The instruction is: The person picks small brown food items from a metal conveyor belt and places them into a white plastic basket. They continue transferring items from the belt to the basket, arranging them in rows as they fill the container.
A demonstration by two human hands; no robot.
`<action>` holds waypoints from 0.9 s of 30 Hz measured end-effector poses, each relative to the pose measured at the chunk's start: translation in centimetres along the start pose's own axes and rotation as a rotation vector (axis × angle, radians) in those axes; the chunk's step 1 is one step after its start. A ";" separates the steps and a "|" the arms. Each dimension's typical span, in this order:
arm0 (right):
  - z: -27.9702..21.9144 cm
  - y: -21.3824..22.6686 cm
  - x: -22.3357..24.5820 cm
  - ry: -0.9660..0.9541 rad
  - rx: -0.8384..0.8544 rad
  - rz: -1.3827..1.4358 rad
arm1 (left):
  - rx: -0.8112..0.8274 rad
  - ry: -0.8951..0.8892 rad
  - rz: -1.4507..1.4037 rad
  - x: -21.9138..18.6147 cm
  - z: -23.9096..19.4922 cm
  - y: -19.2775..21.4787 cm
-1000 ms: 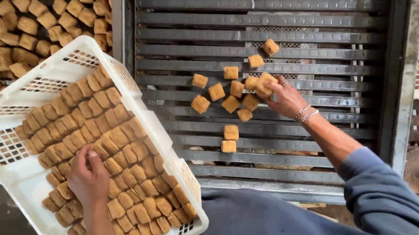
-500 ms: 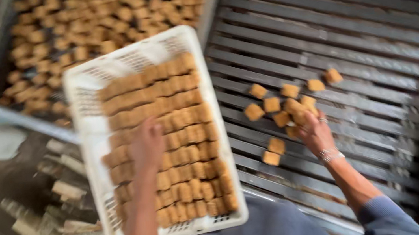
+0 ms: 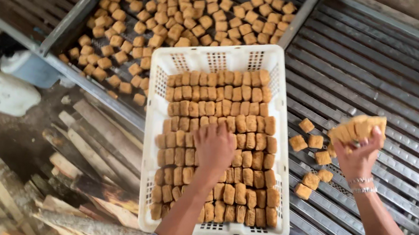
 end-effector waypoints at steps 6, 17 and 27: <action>8.0 -15.6 17.3 -0.439 0.828 0.076 | 0.032 0.002 0.046 -3.3 -3.0 0.5; 6.0 -32.1 31.5 0.932 1.580 -0.805 | -0.038 -0.064 -0.095 -1.8 -4.8 4.2; 6.5 -34.3 28.0 0.674 1.755 -0.886 | 0.133 0.363 -0.372 11.1 5.9 11.1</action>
Point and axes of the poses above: each hand's wrist, its own z-axis towards the middle knuckle, its own y-axis out of the back of the hand, x = y × z, the point moved 4 cm from there along z, towards the middle knuckle, and after that the axes turned 7 degrees about -z, right-handed, at the moved point
